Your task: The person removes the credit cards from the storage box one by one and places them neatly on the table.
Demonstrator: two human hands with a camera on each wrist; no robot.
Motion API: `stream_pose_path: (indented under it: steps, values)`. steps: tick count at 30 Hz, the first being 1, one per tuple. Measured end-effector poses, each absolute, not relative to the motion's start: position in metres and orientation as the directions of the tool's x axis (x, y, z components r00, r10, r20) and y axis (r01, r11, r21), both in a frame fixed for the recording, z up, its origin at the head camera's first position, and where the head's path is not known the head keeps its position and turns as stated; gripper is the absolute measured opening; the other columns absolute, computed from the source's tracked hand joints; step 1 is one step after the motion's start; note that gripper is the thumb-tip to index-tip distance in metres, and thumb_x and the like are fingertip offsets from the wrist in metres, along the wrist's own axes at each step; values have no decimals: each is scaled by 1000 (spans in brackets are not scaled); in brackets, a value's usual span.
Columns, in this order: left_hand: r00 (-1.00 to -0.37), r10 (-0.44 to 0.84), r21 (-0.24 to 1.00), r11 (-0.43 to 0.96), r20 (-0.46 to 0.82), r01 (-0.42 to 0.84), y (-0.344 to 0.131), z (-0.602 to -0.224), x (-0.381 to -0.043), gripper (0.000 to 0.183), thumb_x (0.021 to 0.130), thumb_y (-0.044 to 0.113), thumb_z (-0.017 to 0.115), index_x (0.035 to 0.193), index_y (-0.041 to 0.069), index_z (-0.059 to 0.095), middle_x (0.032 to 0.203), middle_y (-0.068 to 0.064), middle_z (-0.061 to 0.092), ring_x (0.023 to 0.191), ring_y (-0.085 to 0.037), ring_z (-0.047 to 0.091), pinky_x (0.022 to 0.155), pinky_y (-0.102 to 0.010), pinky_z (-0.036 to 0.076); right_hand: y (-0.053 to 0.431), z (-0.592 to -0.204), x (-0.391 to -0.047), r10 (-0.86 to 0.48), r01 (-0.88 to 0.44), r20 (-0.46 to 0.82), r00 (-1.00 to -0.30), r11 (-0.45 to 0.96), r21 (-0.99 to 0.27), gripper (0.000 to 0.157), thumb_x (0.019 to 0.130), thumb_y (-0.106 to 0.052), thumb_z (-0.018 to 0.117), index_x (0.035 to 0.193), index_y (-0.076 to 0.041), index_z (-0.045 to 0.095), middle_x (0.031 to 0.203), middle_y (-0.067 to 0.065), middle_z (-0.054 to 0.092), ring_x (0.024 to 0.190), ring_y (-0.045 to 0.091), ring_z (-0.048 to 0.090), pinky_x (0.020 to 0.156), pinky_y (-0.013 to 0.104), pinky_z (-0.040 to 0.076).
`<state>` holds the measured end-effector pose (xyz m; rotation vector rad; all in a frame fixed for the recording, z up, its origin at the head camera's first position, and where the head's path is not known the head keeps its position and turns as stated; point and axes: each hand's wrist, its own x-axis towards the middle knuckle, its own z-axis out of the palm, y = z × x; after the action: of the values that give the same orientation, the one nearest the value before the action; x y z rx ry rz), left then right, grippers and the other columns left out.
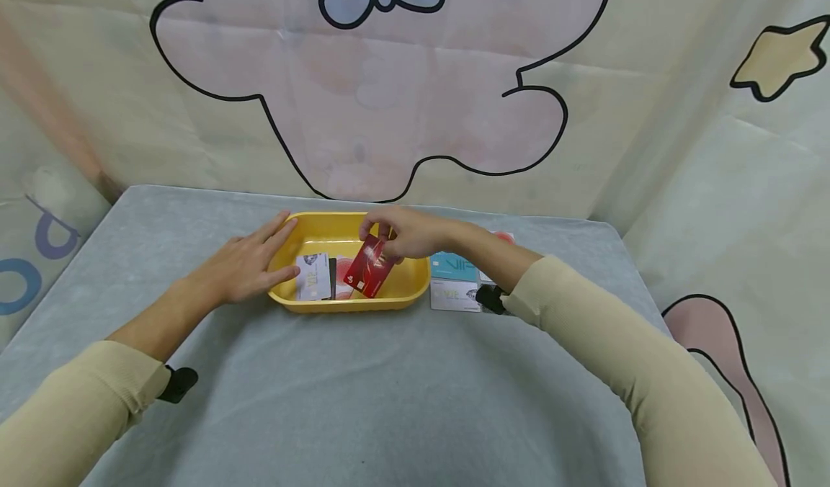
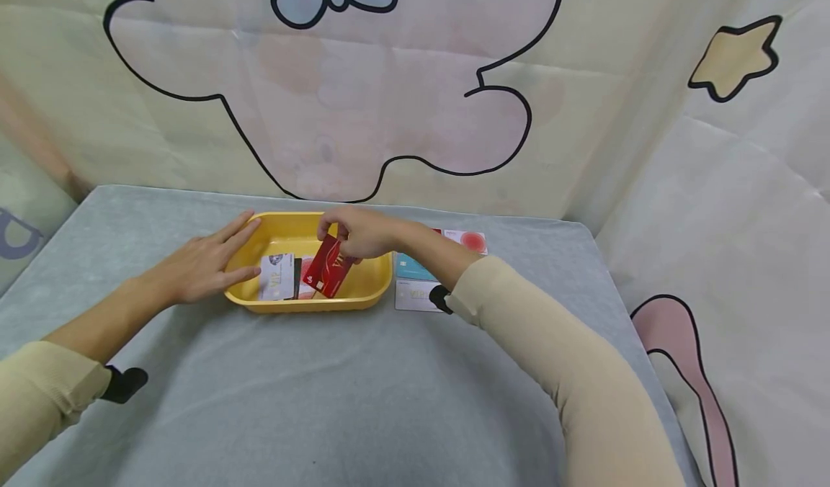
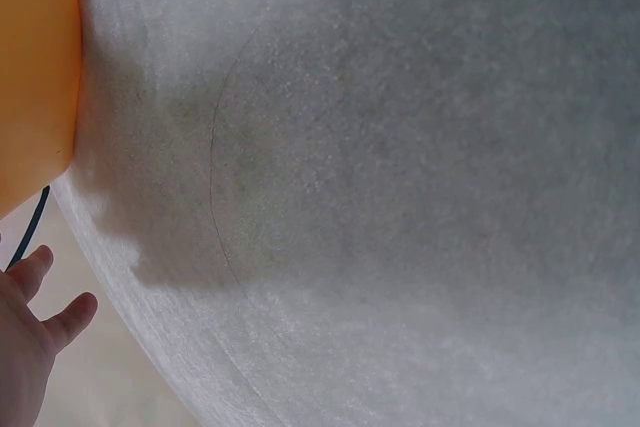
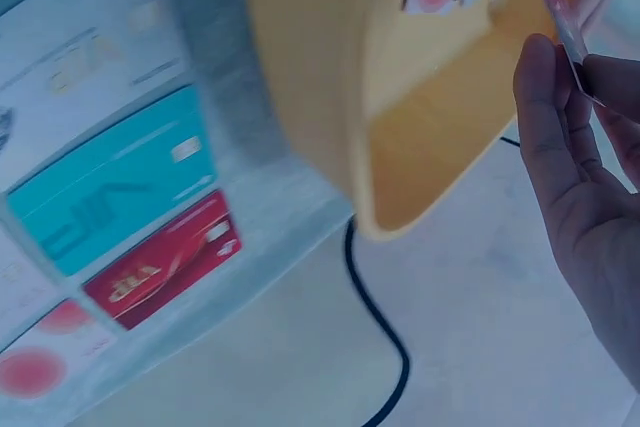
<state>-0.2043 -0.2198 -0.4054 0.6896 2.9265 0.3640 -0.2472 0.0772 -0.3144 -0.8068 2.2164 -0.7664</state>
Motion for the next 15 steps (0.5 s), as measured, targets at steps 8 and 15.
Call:
stream_pose_path:
  steps: [8,15]
  values:
    - [-887,458,262,863,-49,431,-221,-405,-204,84,98,51,50,159,4,15,165,-19,10,140,-43,36,101,-68,37,101,-312,-244,-706,-371,-284,-649,620,-692,35,91,0,65,125,-4,57,105,14,61,92,27,65,77,31,59]
    - [-886,461,264,861,-43,435,-221,-406,-204,84,98,50,50,159,4,16,165,-19,10,140,-43,36,100,-68,37,120,-304,-235,-697,-363,-233,-678,593,-719,31,91,-1,67,120,-6,58,107,13,61,94,29,65,79,32,59]
